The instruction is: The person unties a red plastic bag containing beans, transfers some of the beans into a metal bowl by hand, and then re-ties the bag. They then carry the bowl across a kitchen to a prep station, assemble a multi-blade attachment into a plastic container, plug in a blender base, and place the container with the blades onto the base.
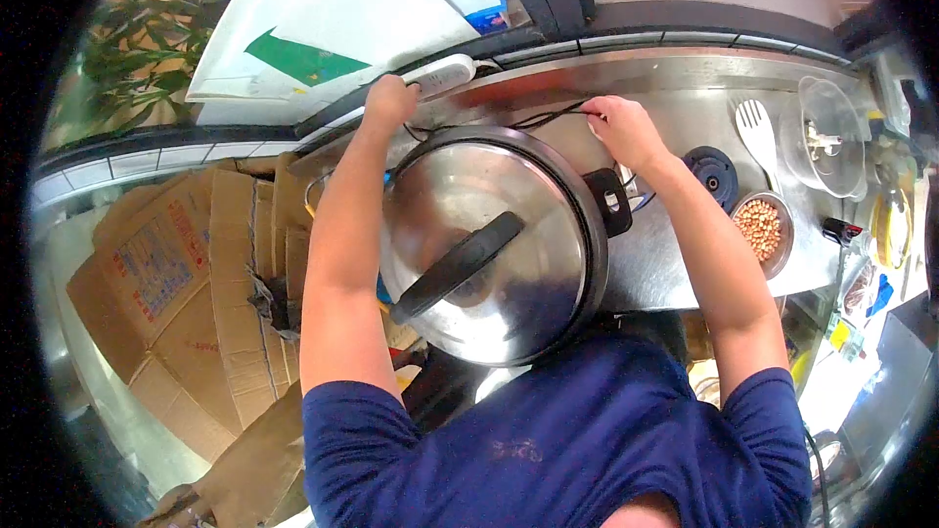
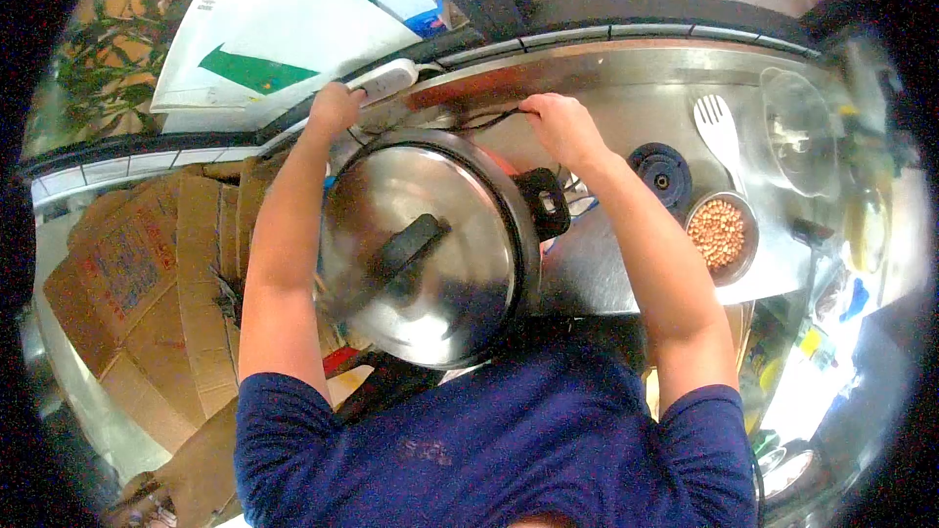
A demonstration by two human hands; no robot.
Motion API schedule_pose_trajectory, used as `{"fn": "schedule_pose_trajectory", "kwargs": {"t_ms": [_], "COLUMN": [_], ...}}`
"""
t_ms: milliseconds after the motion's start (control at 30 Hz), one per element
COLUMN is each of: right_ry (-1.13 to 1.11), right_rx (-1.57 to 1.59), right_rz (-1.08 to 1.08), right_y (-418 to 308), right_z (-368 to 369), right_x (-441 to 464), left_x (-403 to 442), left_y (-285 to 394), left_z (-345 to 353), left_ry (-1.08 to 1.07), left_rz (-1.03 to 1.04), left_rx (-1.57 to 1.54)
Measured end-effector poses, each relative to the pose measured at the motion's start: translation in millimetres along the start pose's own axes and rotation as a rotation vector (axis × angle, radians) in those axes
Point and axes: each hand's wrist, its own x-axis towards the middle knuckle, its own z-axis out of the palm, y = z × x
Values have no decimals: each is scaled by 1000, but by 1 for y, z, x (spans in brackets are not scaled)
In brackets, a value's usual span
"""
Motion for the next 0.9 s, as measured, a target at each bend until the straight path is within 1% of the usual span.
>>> {"fn": "schedule_pose_trajectory", "kwargs": {"t_ms": [67,167,200,300,333,367,433,467,500,633,667,700,767,800,900], "right_ry": [-9,-4,-5,60,78,135,177,234,245,208,254,264,279,327,411], "right_rx": [-9,-15,-15,-61,-52,-50,-22,-71,-51,-30,-11,-20,-37,-40,-51], "right_rz": [-16,-20,-22,-48,-59,-83,-102,-165,-160,-162,-180,-149,-89,-66,210], "right_y": [-4,-2,-2,-7,-8,-13,-23,-27,-28,-35,-33,-33,-30,-18,14], "right_z": [-3,-6,-6,-12,-16,-20,-33,-38,-40,-55,-55,-59,-70,-74,-101], "right_x": [-4,-10,-12,-30,-39,-51,-80,-95,-110,-174,-187,-201,-228,-241,-277], "left_x": [-25,-24,-33,-28,-29,-24,-15,-7,-3,-4,-3,-1,10,11,-11], "left_y": [27,34,46,56,56,53,52,47,52,60,61,59,43,42,66], "left_z": [-26,-9,-15,-20,-25,-18,-17,-13,-17,-28,-27,-26,-15,-12,-51], "left_ry": [8,382,356,193,154,199,199,229,150,78,59,38,166,225,268], "left_rz": [-55,288,327,261,288,319,350,404,386,376,365,353,419,453,581], "left_rx": [53,57,1,151,162,183,190,192,258,242,234,227,177,148,171]}}
